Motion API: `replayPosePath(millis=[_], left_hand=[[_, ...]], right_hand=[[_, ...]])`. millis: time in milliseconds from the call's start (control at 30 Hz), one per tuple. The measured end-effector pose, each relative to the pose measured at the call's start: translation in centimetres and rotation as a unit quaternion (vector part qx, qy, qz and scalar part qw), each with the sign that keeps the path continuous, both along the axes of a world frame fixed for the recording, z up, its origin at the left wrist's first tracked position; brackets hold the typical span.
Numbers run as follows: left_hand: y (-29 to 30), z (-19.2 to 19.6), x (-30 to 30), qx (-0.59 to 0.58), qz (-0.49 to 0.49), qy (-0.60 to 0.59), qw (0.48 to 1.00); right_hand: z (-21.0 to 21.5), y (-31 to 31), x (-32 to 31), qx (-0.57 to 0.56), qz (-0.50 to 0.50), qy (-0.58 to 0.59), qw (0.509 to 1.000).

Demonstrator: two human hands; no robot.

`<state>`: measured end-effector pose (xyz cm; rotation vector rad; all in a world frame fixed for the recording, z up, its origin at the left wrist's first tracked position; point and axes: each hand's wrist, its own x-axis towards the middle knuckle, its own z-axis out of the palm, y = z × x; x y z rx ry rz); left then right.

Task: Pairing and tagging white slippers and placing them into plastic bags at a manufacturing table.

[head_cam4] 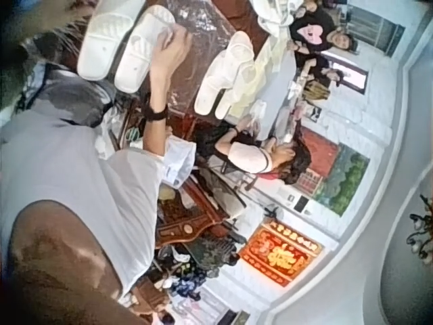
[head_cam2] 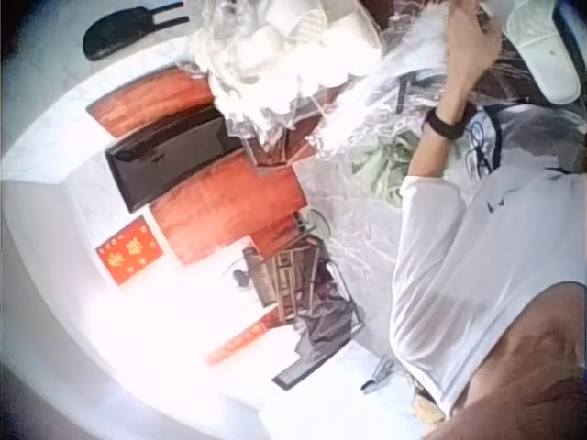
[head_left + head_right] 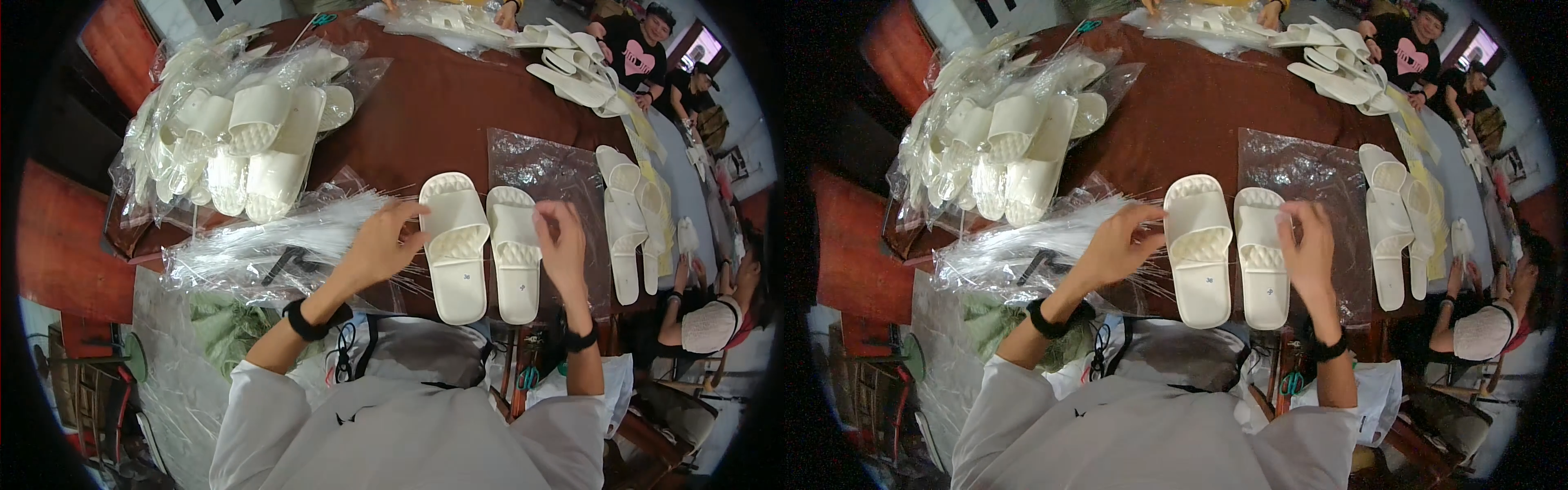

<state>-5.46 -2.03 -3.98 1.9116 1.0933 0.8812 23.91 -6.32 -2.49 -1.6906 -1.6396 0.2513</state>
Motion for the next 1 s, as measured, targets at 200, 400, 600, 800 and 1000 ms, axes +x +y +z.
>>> replayPosePath(millis=[200, 400, 600, 800, 1000], left_hand=[[-4.0, -0.6, 0.4, -0.004, -0.024, 0.105, 0.994], [-4.2, -1.8, 0.9, -0.004, -0.005, 0.044, 0.999], [-4.6, -3.2, 1.6, 0.001, 0.016, 0.009, 1.000], [-5.5, -3.1, 3.1, -0.175, 0.050, -0.170, 0.969], [-6.7, -4.2, 4.5, -0.343, 0.024, -0.333, 0.878]], right_hand=[[-1.5, -3.8, -6.7, -0.033, 0.156, 0.011, 0.987], [-4.2, -2.9, -8.4, 0.011, 0.162, -0.095, 0.982], [-4.7, -2.6, -9.0, -0.006, 0.128, -0.125, 0.984], [-2.8, -4.5, -8.9, -0.100, 0.148, 0.040, 0.983], [-4.0, -6.5, -8.8, -0.142, 0.065, 0.196, 0.968]])
